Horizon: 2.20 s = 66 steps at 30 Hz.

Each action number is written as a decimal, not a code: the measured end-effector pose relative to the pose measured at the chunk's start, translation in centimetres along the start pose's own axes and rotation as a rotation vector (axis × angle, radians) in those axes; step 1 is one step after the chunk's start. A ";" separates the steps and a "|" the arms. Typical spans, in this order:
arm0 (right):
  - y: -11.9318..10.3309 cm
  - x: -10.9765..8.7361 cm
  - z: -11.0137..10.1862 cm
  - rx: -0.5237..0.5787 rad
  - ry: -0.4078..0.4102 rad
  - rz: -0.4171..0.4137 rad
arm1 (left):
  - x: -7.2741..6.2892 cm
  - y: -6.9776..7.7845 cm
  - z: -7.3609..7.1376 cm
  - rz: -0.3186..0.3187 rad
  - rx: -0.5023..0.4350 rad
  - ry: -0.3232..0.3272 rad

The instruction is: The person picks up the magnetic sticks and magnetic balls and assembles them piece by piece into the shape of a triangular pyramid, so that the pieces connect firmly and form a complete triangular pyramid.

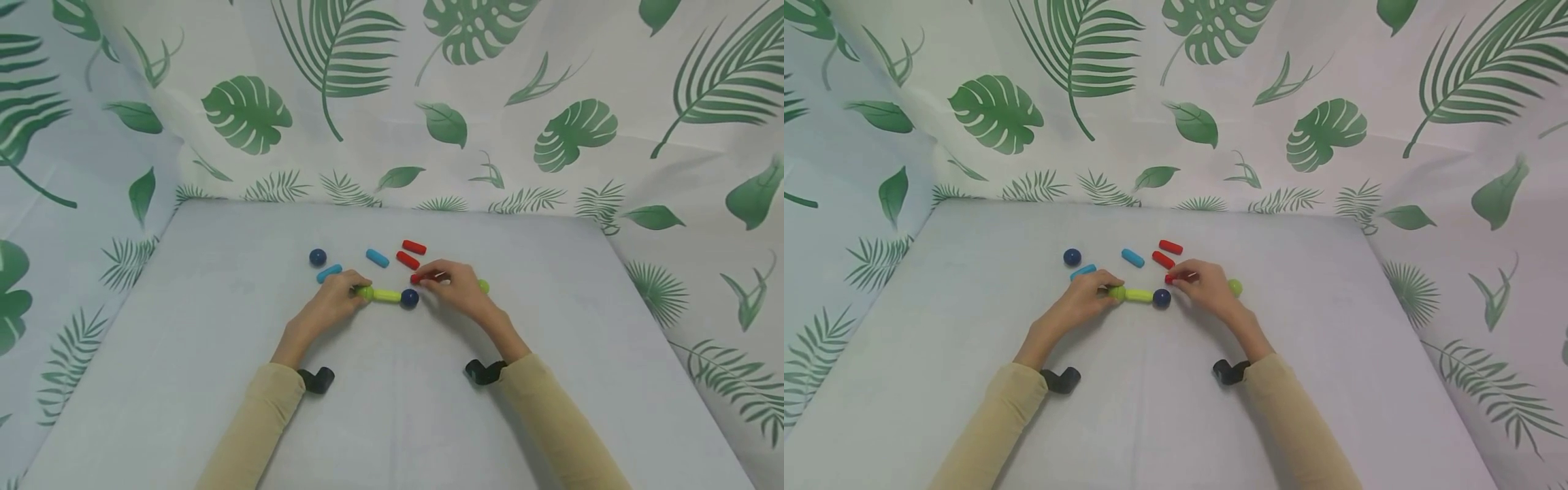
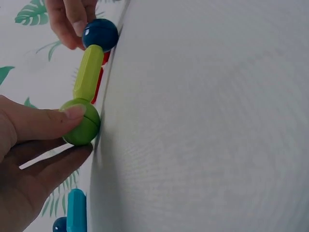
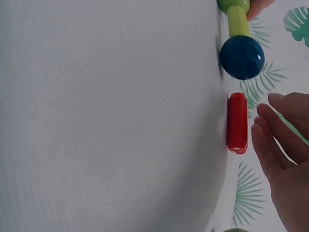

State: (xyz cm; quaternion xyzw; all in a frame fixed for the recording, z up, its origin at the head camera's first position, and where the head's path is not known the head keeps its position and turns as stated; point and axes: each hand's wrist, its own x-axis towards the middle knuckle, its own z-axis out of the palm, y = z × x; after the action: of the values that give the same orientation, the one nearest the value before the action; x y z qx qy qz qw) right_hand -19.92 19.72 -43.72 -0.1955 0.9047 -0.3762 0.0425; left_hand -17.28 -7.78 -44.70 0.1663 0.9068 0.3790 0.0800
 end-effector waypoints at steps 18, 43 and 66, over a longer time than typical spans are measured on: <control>1.1 0.8 0.1 -0.114 -0.015 0.067 | -0.3 0.2 -0.3 0.020 -0.026 -0.003; 0.3 1.5 1.1 -0.169 -0.103 0.027 | -0.1 0.1 0.2 0.000 -0.038 0.078; -2.2 2.7 3.2 -0.171 -0.147 -0.111 | -0.1 0.3 -0.2 -0.028 -0.074 0.068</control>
State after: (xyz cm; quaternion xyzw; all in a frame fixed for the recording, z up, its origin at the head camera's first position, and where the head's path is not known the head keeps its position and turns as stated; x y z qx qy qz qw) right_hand -21.02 15.18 -44.28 -0.2751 0.9157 -0.2843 0.0710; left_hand -17.11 -7.72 -44.34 0.1374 0.8966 0.4166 0.0604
